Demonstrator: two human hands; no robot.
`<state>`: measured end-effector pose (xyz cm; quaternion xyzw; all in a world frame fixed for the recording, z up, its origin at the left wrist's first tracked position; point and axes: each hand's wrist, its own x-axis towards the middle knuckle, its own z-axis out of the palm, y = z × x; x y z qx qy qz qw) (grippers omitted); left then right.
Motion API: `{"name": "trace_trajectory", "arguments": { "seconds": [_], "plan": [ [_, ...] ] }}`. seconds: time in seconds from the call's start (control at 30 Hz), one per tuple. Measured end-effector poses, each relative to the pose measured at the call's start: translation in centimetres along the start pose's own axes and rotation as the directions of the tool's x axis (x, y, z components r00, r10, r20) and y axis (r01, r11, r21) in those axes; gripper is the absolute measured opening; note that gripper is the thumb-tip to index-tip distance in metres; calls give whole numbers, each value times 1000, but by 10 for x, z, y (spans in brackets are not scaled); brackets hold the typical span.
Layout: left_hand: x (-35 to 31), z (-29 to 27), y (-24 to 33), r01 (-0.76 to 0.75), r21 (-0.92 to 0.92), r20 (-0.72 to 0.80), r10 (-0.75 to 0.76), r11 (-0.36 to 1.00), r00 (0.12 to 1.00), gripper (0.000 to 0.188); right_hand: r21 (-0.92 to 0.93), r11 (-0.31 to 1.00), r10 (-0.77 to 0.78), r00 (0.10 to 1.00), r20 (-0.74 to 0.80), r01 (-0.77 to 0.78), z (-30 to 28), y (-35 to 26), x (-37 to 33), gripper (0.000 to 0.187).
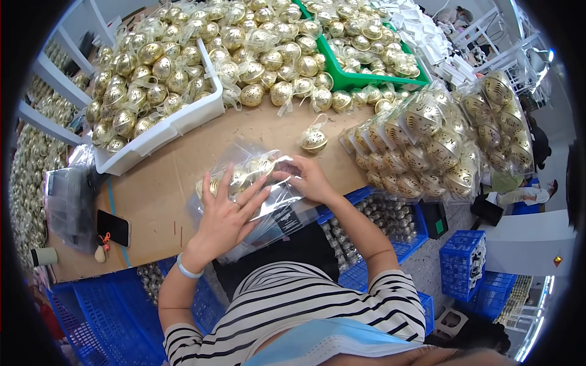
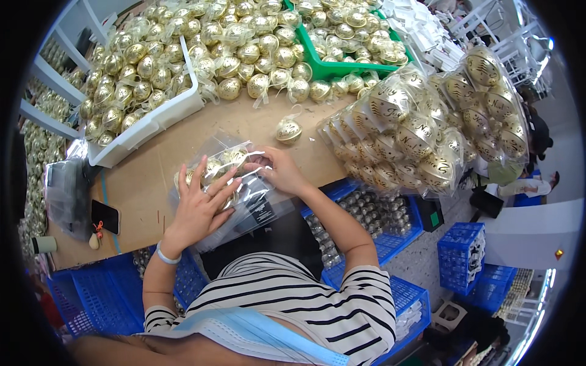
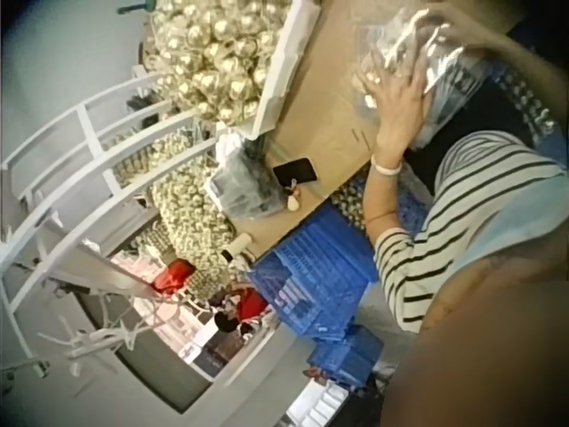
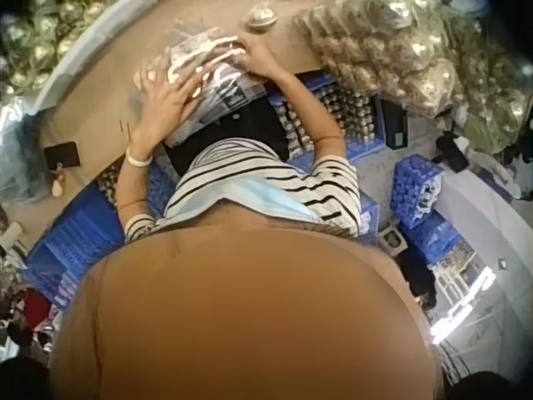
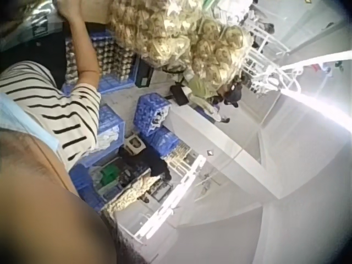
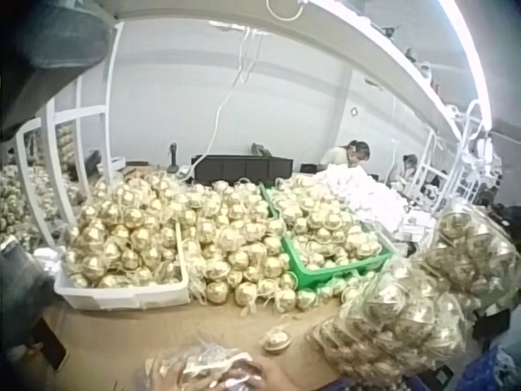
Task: Packing gold Christmas ornaments into clear plastic bags.
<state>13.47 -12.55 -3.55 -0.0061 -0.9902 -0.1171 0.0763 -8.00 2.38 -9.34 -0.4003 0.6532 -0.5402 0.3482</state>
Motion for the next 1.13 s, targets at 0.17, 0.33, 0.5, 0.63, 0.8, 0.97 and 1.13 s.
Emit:
{"name": "trace_trajectory", "arguments": {
  "seconds": [0.17,0.33,0.5,0.63,0.8,0.97,1.13],
  "plan": [
    [3,0,3,-1,27,6,1,1000,1000,71,-184,983,-6,1000,27,11,-5,-14,4,19],
    [3,-2,1,33,19,32,-33,999,999,71,-413,901,-248,939,-238,133,-9,-21,-13,35],
    [4,-5,6,33,46,59,-36,998,998,72,-801,599,-477,809,-342,14,-40,-11,-8,52],
    [6,-6,2,68,31,63,-70,997,996,74,-486,871,-162,975,-155,68,-35,-24,-34,56],
    [20,-19,0,75,-65,86,-69,995,994,82,98,995,-18,981,194,-1,-36,-1,-26,57],
    [23,-15,-3,134,-191,9,-135,972,991,82,102,990,66,948,311,-102,-32,5,-8,69],
    [7,-15,2,185,-198,-112,-210,962,971,85,235,972,-24,973,231,-32,-27,-31,-24,41]
  ]
}}
